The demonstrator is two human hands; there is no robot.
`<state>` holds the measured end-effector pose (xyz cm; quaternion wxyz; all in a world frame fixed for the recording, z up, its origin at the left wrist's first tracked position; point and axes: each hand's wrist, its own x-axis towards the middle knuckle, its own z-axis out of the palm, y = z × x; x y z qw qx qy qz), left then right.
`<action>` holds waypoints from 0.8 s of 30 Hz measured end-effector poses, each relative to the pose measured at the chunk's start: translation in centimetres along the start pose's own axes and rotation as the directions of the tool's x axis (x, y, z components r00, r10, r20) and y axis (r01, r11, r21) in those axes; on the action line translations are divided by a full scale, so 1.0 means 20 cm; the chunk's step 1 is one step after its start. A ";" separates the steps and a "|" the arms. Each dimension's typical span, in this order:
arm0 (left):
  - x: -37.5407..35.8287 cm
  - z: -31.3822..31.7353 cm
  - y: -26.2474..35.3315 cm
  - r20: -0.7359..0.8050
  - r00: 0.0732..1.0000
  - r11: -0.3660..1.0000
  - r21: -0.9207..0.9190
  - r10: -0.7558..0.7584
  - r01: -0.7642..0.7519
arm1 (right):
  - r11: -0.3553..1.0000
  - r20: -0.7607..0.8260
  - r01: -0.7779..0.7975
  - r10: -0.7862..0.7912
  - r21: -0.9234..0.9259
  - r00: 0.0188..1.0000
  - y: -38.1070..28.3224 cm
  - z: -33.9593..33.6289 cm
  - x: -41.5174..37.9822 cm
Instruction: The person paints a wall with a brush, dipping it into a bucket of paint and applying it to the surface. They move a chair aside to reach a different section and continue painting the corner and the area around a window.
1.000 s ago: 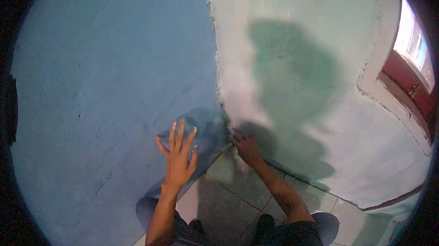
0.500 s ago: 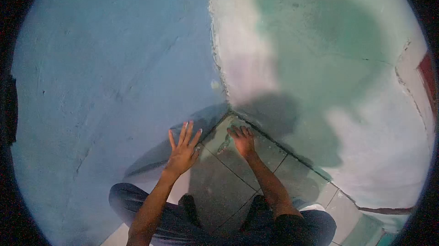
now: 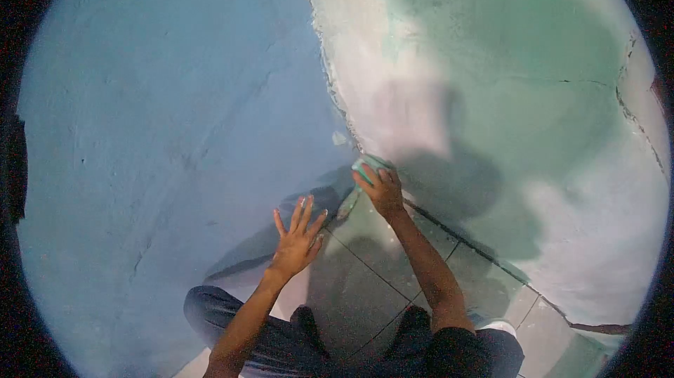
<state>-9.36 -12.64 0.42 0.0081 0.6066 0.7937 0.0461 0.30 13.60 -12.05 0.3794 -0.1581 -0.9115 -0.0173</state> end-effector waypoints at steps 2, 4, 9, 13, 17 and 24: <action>0.05 -0.01 0.02 -0.023 1.000 1.000 0.015 0.000 0.000 | 0.997 -0.221 -0.034 0.019 -0.067 0.975 -0.08 -0.17 0.15; 0.05 -0.01 0.03 -0.026 1.000 0.999 0.033 0.002 -0.001 | 0.993 -0.179 -0.070 0.052 -0.091 0.982 -0.11 -0.20 0.13; 0.07 -0.01 -0.02 -0.149 0.988 0.995 0.084 -0.042 0.055 | 0.999 0.191 -0.050 0.050 -0.004 0.980 -0.09 0.07 -0.25; 0.04 -0.06 -0.07 -0.128 0.986 0.993 0.045 -0.106 0.112 | 0.999 0.036 -0.020 0.022 -0.040 0.999 -0.02 0.11 -0.16; 0.03 -0.09 -0.07 -0.143 0.986 0.993 0.066 -0.089 0.099 | 1.000 -0.251 -0.006 -0.001 -0.027 0.968 -0.09 -0.06 0.12; 0.03 -0.11 -0.07 -0.200 0.977 0.992 0.086 -0.071 0.089 | 0.996 -0.030 -0.071 0.073 0.058 0.997 -0.16 0.05 -0.03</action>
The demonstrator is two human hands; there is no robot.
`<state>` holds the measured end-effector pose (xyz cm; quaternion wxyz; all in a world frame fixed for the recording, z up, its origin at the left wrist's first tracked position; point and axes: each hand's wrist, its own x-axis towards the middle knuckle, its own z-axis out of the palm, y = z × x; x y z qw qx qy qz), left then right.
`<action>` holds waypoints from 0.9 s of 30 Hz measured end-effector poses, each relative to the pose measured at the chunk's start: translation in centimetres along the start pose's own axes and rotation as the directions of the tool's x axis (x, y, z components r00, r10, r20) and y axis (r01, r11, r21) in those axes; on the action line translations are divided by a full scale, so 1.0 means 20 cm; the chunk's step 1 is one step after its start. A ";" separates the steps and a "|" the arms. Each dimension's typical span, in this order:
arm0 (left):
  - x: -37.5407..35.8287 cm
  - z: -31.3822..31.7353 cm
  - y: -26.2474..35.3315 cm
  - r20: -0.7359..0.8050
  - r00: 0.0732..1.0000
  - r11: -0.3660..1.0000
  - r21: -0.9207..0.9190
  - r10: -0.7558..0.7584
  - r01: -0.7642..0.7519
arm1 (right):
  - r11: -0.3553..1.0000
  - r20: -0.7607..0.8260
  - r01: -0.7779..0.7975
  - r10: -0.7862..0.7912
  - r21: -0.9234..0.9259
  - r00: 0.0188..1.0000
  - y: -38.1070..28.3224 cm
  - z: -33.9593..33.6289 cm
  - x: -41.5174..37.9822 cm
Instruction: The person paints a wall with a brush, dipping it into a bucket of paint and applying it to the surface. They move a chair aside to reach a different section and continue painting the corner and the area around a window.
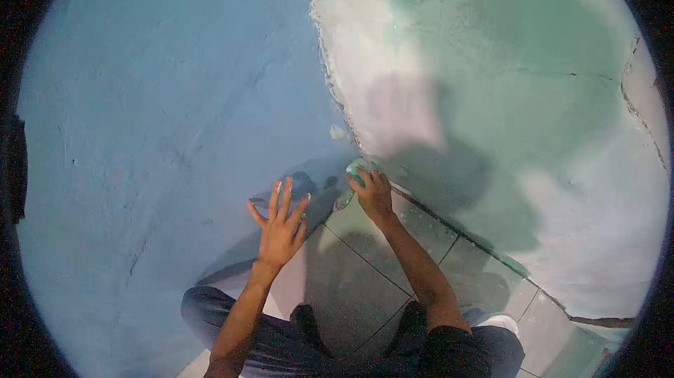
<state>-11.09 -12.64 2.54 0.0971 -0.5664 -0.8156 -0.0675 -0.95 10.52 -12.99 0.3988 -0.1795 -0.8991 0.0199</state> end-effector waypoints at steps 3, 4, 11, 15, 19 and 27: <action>-0.01 0.00 -0.01 -0.001 1.000 1.000 -0.016 0.000 0.000 | 0.999 -0.051 -0.034 0.033 -0.028 0.998 0.07 0.06 0.04; -0.01 0.00 -0.01 0.000 1.000 1.000 -0.025 -0.002 0.002 | 0.999 -0.051 -0.035 0.033 -0.030 0.998 0.06 0.00 0.11; 0.00 -0.01 -0.02 0.004 1.000 0.999 -0.044 -0.003 0.004 | 0.998 -0.133 -0.057 0.053 -0.021 0.990 -0.05 -0.09 0.13; -0.01 -0.03 -0.01 -0.030 1.000 1.000 -0.031 0.005 -0.006 | 0.997 -0.050 -0.046 0.043 -0.058 0.998 0.00 0.01 0.05; -0.01 -0.05 -0.01 -0.019 1.000 0.998 -0.065 -0.003 0.001 | 0.997 -0.147 -0.028 0.018 -0.068 0.989 0.04 -0.10 0.25; -0.03 -0.07 0.01 -0.039 0.999 0.999 -0.044 0.010 -0.012 | 0.994 0.076 -0.069 0.076 -0.087 0.994 0.00 0.09 -0.04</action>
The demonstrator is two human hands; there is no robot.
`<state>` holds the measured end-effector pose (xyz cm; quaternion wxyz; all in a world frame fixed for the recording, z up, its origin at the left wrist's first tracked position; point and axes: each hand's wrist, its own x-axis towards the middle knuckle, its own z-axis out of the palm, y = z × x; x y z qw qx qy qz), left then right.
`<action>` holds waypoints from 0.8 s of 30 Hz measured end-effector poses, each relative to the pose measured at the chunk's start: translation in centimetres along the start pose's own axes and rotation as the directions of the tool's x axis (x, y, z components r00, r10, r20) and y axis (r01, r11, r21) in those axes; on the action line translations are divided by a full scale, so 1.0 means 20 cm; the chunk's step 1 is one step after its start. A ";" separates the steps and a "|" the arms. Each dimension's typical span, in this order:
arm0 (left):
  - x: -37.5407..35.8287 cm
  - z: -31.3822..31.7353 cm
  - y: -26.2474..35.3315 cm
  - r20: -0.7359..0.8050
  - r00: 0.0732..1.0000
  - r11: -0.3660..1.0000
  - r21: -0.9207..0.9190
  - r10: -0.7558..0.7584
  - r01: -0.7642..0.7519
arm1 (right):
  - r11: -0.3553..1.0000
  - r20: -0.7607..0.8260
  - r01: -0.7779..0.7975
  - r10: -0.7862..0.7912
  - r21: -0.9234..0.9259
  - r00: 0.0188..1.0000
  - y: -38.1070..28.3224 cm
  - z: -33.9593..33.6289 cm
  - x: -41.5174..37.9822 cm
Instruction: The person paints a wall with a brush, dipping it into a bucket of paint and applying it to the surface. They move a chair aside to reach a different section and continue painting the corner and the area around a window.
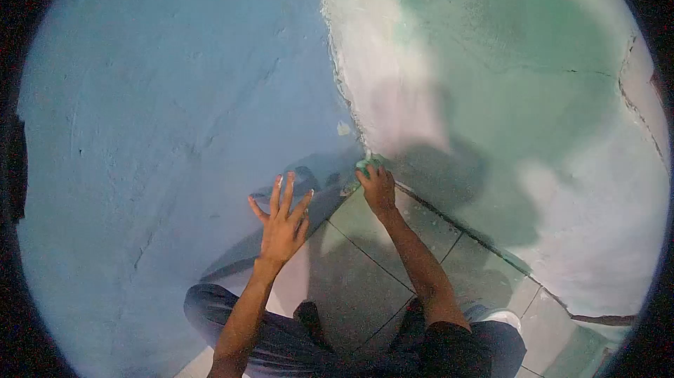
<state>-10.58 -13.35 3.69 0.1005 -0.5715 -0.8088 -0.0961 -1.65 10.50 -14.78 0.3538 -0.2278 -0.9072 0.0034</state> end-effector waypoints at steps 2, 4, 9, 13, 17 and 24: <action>0.02 -0.02 -0.03 -0.018 1.000 1.000 0.002 0.005 -0.005 | 0.999 -0.018 0.029 -0.029 0.014 0.999 0.05 0.05 -0.01; 0.02 -0.02 -0.02 -0.001 1.000 0.999 0.007 -0.031 0.031 | 0.999 -0.095 0.031 -0.029 0.020 0.995 0.02 -0.06 0.12; 0.01 0.01 -0.03 -0.011 1.000 1.000 0.020 0.000 0.000 | 0.997 -0.310 0.017 0.007 0.073 0.951 -0.04 -0.40 0.40; 0.02 -0.02 -0.02 -0.011 1.000 1.000 0.008 -0.016 0.017 | 0.998 -0.258 0.030 -0.015 0.056 0.966 -0.05 -0.25 0.22; 0.03 -0.03 -0.02 -0.035 0.999 1.000 0.003 0.003 -0.003 | 0.999 -0.032 -0.038 0.039 0.035 0.999 0.01 -0.03 -0.01; 0.05 -0.05 0.03 -0.074 0.997 0.999 -0.037 -0.003 0.000 | 0.994 -0.385 0.085 -0.050 0.075 0.921 -0.05 -0.48 0.51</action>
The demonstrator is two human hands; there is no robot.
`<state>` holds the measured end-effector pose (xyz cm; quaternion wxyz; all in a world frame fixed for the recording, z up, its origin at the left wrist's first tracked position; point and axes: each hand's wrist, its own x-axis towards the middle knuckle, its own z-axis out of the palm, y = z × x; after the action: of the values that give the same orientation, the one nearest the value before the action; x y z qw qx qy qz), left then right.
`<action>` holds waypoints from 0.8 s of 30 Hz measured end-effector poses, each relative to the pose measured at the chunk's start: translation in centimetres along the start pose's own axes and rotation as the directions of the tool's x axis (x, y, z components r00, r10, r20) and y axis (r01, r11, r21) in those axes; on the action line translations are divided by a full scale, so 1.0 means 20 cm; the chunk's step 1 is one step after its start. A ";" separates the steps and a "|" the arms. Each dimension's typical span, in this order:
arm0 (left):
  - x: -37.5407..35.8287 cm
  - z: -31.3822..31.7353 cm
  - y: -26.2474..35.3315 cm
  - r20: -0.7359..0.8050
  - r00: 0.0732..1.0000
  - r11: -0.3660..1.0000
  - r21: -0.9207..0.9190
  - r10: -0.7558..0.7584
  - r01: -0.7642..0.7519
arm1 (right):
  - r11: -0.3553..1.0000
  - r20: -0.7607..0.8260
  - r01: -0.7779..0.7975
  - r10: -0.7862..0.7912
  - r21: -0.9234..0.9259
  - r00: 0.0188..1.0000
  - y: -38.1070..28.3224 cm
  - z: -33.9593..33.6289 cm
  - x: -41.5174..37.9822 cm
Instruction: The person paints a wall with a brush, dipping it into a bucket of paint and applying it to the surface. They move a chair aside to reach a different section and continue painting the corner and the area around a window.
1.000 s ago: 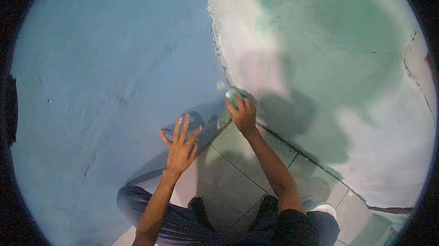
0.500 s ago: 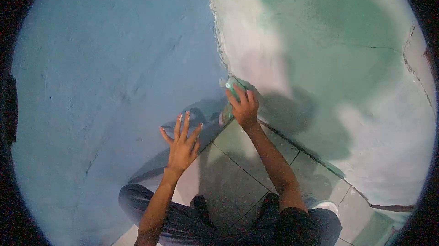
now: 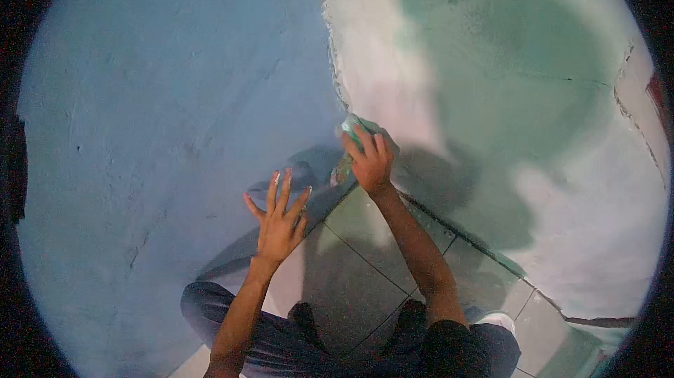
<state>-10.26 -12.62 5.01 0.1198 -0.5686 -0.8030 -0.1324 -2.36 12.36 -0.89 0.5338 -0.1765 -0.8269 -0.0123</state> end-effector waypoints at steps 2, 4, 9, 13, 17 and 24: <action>0.01 -0.01 0.01 -0.001 1.000 1.000 0.014 0.008 -0.008 | 1.000 -0.062 0.005 -0.003 0.027 0.998 -0.05 -0.05 0.04; 0.00 -0.02 0.01 -0.011 1.000 1.000 0.025 0.000 0.000 | 0.998 -0.122 0.017 -0.010 0.060 0.993 -0.07 -0.04 -0.01; 0.01 -0.03 -0.01 -0.015 1.000 1.000 0.030 -0.006 0.007 | 0.994 0.145 -0.069 0.080 -0.082 0.986 -0.02 0.06 -0.39; 0.01 -0.04 0.02 -0.028 1.000 0.998 0.054 0.011 -0.009 | 0.995 0.212 -0.082 0.091 -0.051 0.973 0.01 0.07 -0.39; 0.02 -0.05 0.03 -0.015 1.000 1.000 0.019 0.007 -0.006 | 1.000 0.051 -0.006 0.007 -0.021 0.999 -0.02 -0.07 0.02; 0.02 -0.08 0.07 -0.029 0.999 1.000 -0.011 -0.030 0.030 | 0.996 -0.251 0.075 -0.063 0.039 0.966 -0.12 -0.29 0.31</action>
<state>-9.04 -12.41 6.81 0.1267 -0.5553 -0.8088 -0.1467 -0.21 10.58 7.54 0.6370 -0.1318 -0.7588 -0.0332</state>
